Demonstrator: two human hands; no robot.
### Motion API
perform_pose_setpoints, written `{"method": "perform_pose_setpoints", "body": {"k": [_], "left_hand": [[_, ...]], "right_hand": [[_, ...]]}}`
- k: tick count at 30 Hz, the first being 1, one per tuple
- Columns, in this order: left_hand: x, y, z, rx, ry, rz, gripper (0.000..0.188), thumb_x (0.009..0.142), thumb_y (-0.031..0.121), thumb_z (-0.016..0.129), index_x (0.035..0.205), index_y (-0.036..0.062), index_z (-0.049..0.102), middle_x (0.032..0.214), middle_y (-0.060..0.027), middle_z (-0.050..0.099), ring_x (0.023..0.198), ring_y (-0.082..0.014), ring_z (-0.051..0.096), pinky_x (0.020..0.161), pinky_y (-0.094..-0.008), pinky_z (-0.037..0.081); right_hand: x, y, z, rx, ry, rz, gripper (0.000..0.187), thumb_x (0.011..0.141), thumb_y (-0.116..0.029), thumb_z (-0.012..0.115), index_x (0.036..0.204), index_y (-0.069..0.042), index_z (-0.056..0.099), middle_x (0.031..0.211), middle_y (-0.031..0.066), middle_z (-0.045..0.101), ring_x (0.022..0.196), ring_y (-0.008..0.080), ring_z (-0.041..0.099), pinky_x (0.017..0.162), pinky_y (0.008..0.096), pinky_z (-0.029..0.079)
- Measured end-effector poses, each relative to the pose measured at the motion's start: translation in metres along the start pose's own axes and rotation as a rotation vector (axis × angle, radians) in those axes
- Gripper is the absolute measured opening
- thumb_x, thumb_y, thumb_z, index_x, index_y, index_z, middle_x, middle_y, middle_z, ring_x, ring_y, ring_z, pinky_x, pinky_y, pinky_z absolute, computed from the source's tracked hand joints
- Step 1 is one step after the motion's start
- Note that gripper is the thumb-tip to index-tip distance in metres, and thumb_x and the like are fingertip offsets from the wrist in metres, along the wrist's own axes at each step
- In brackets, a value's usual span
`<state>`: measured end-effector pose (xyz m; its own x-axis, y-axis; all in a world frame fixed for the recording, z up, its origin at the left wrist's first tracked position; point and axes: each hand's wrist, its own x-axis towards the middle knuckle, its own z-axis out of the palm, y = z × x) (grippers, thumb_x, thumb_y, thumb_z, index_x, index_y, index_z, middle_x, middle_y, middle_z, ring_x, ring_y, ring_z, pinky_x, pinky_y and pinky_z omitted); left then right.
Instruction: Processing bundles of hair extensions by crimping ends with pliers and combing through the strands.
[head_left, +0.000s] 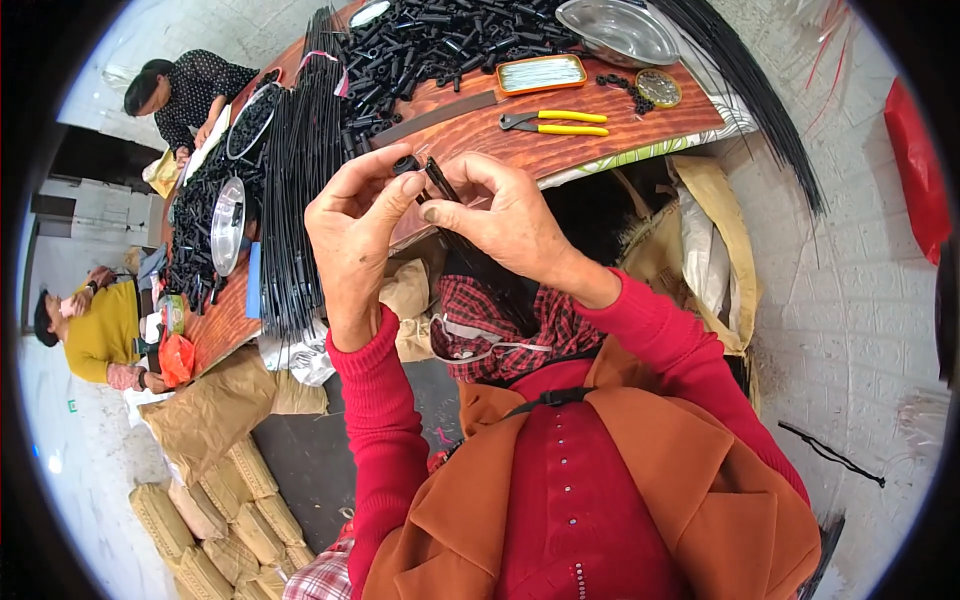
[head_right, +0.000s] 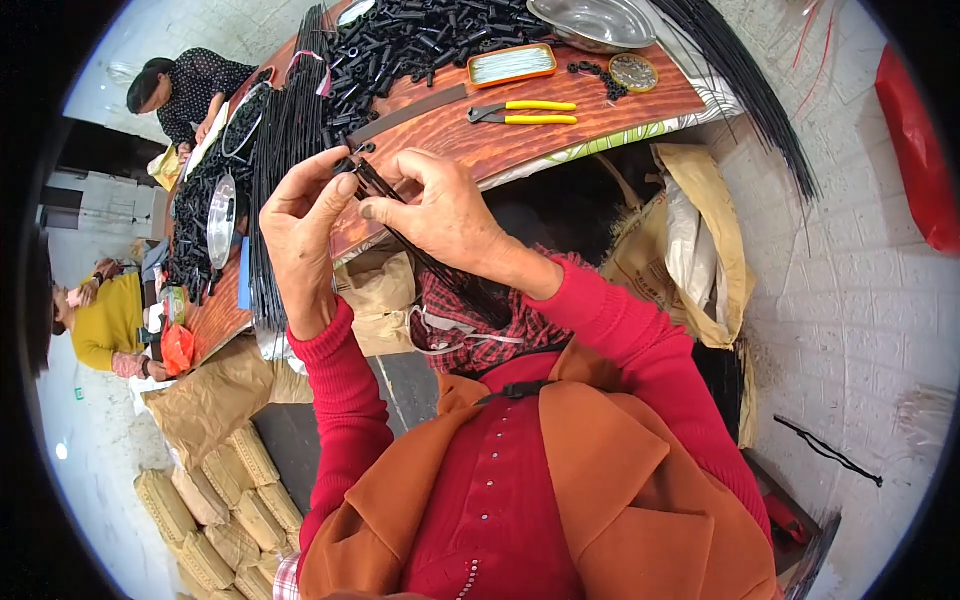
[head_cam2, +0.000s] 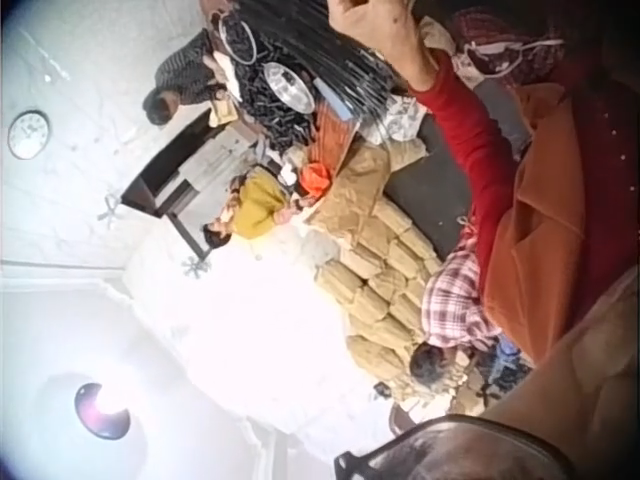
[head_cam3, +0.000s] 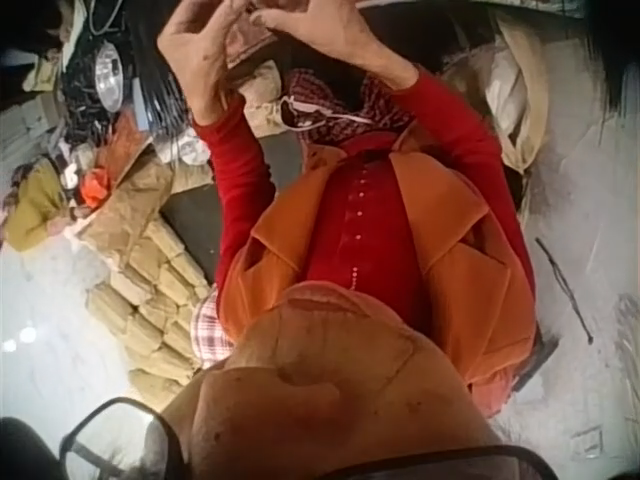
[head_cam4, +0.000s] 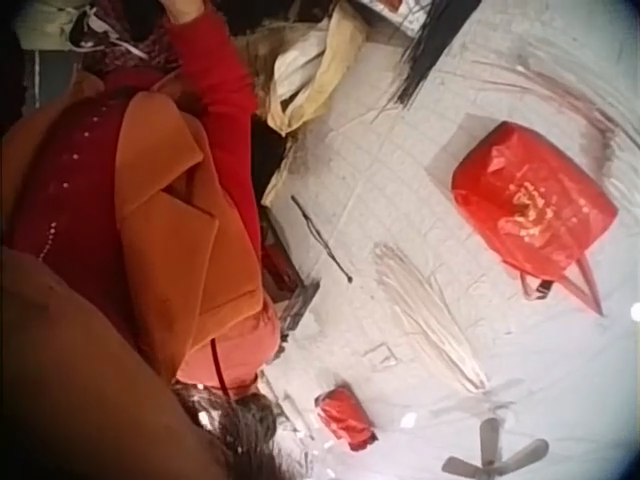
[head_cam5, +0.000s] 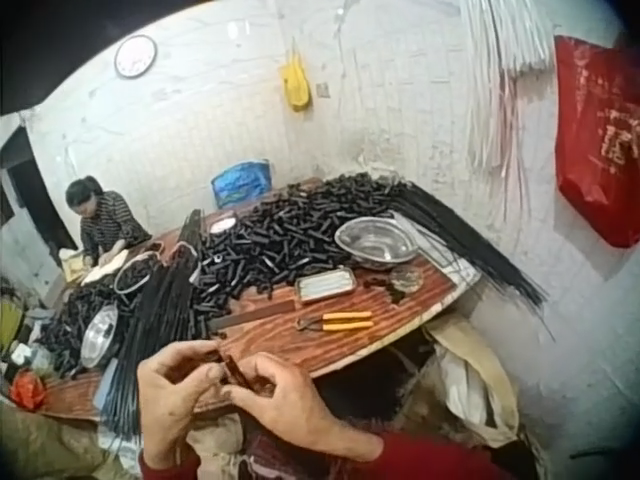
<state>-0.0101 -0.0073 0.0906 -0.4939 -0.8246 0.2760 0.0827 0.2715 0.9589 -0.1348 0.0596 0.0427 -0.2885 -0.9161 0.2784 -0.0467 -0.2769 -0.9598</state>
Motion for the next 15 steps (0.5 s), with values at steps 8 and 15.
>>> {"method": "perform_pose_setpoints", "body": {"k": [8, 15], "left_hand": [[0.006, -0.013, -0.012, -0.155, -0.042, -0.071, 0.031, 0.068, -0.001, 0.067, 0.098, -0.0014, 0.061, 0.082, -0.0033, 0.060, 0.071, -0.0074, 0.053, 0.066, -0.0185, 0.043], [0.007, -0.023, -0.016, -0.281, -0.055, -0.102, 0.030, 0.064, -0.001, 0.070, 0.093, -0.0014, 0.061, 0.076, -0.0020, 0.058, 0.067, -0.0068, 0.053, 0.063, -0.0187, 0.043]], "right_hand": [[0.004, 0.002, -0.009, 0.078, -0.067, -0.087, 0.017, 0.079, -0.015, 0.063, 0.079, 0.000, 0.054, 0.073, -0.0029, 0.050, 0.067, 0.0027, 0.043, 0.057, 0.0189, 0.037], [0.005, 0.002, -0.010, 0.002, -0.102, -0.039, 0.017, 0.079, -0.014, 0.062, 0.072, -0.001, 0.054, 0.064, -0.0033, 0.050, 0.059, 0.0031, 0.043, 0.052, 0.0200, 0.037]]}}
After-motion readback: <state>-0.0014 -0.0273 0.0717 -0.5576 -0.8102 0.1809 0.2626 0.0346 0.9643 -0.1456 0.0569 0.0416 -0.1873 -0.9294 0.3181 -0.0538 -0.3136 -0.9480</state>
